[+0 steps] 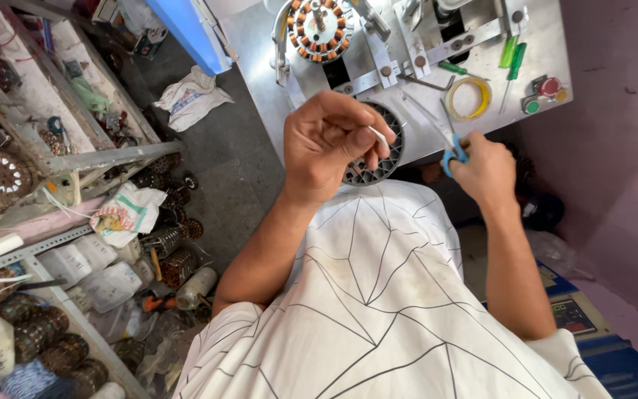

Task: The person handles a motor stator and a laminated core, placing them on a workbench. They then cut small strips of white insulating material using scissors and insert them into the slots of the laminated core. The person repeats this process of cutting and inserting the strips multiple times.

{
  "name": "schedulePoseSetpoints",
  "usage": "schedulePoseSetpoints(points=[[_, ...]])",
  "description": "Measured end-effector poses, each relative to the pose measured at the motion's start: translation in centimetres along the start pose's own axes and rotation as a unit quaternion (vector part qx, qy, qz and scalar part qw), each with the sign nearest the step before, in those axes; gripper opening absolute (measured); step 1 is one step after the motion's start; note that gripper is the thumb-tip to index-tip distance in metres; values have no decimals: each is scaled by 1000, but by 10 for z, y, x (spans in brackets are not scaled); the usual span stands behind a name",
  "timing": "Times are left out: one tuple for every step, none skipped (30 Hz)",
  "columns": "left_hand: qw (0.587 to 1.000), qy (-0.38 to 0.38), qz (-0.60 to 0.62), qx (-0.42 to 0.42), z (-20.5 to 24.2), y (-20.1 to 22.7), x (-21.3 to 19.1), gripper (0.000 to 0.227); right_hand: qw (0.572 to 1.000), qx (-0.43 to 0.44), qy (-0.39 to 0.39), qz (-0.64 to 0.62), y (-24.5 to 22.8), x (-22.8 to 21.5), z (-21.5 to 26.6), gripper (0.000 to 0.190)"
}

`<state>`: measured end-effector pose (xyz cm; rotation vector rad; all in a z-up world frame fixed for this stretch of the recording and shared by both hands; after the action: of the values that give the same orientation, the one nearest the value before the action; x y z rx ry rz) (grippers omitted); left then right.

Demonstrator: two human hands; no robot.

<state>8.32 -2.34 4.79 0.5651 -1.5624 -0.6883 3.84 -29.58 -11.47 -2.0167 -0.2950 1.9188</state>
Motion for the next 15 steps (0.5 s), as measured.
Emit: schedulePoseSetpoints(points=[[999,13,-50,-7,3,-5,-4,7,1000,15,-2,-18,14,23,-3,37],[998,7,-61,-22,6,-12,-4,7,1000,0,8,-12,20,42,-4,35],[997,5,-71,-35,9,-21,-5,7,1000,-19,15,-4,22,59,-5,33],[996,3,-81,-47,12,-29,-7,8,1000,-21,18,4,25,72,-6,25],[992,9,-106,-62,15,-39,-10,9,999,-25,18,11,24,81,-10,18],[988,15,-130,-77,16,-49,-14,10,999,-17,2,32,28,86,-15,18],[983,23,-158,-93,19,-58,-18,11,999,-8,-15,50,26,89,-19,19],[976,30,-201,-83,21,-60,-22,10,997,0,-31,68,20,90,-23,19],[967,35,-242,-75,23,-61,-25,9,994,12,-68,85,13,89,-25,22],[956,40,-284,-67,23,-61,-27,9,989,24,-105,102,7,83,-27,26],[948,45,-312,-52,23,-59,-27,8,982,39,-142,120,3,74,-25,29],[939,50,-339,-37,23,-56,-27,8,994,51,-100,-2,-14,53,-29,26],[928,55,-367,-22,22,-52,-27,8,989,61,-56,-125,-31,30,-29,22],[922,46,-384,12,19,-46,-23,8,967,71,-12,-245,-46,5,-28,19],[914,39,-402,43,19,-40,-19,8,912,102,-37,-396,-59,-7,-23,17]])
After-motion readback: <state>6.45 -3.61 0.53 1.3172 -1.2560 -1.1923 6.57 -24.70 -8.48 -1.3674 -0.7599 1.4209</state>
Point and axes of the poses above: each hand's wrist, its own z-axis away from the middle knuckle, its own x-axis out of the palm, y = z × x, the point moved 10 cm from there along -z, towards the middle knuckle, and after that the axes turned 12 degrees about y, right-handed, at the moved point
